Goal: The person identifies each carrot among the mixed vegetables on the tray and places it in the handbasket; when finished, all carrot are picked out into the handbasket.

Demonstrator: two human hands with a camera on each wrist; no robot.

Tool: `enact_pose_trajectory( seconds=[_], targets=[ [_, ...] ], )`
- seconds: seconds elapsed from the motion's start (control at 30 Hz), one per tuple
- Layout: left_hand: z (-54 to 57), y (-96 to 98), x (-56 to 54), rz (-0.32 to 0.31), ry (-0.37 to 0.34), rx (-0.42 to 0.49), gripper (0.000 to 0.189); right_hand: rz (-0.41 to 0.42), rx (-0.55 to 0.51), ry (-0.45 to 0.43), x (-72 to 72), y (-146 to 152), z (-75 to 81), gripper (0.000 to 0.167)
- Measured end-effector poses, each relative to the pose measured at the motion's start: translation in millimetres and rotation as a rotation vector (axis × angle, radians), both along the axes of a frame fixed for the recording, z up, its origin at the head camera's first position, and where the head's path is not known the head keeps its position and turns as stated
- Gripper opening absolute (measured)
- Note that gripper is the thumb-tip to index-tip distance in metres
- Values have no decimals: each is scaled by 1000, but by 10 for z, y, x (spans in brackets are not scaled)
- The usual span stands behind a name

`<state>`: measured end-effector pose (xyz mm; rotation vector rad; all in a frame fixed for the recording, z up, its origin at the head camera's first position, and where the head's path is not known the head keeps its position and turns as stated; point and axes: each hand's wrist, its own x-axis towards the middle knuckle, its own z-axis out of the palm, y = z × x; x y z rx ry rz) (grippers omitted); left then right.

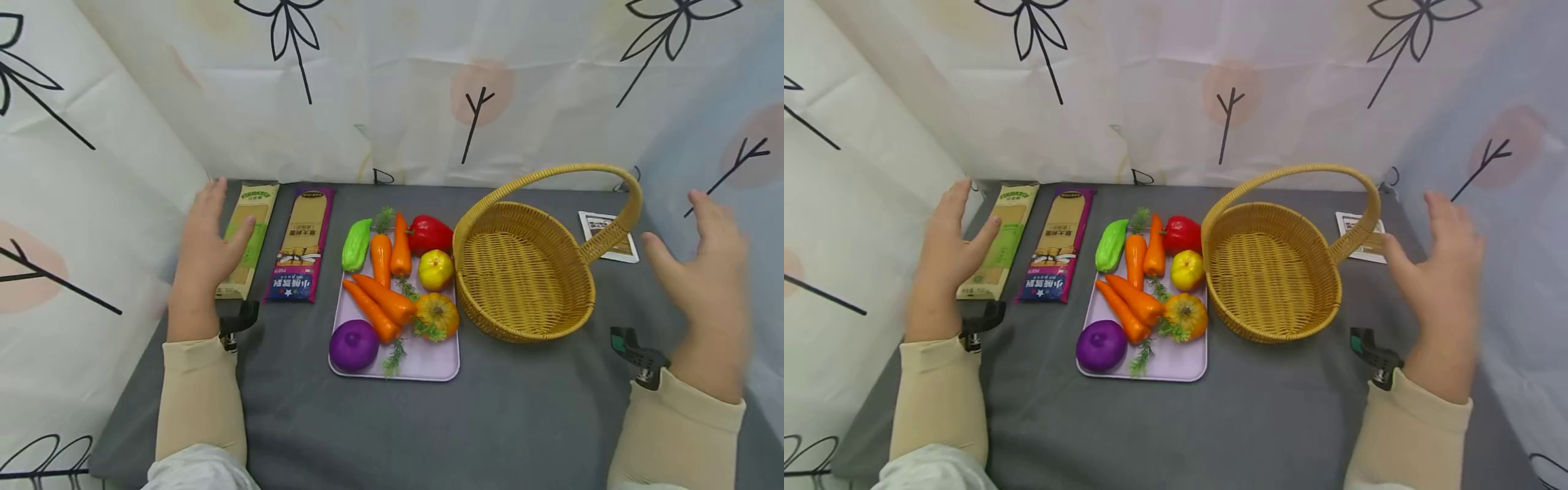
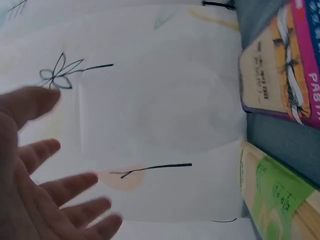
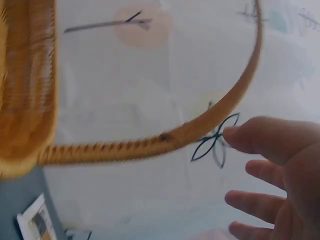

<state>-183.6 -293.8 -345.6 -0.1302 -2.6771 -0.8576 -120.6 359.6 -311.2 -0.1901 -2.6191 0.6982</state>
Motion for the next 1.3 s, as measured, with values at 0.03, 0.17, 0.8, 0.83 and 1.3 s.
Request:
enact_pose_trajectory(
  seconds=[0.03,0.17,0.8,0.83,1.3],
  targets=[
    [10,-12,3,-23,0,79,75,7,-35,3,38,-27,34,73],
    [14,-85,51,-55,8,346,70,26,-135,27,181,-132,141,72],
    [-180,174,139,-630,-77,698,60,733,-693,398,446,-892,344,42],
    [-225,189,143,-646,-100,712,59,774,-751,411,447,-957,344,39],
    [-333,419,120,-695,-331,501,58,920,-921,353,363,-1571,172,23]
  ],
)
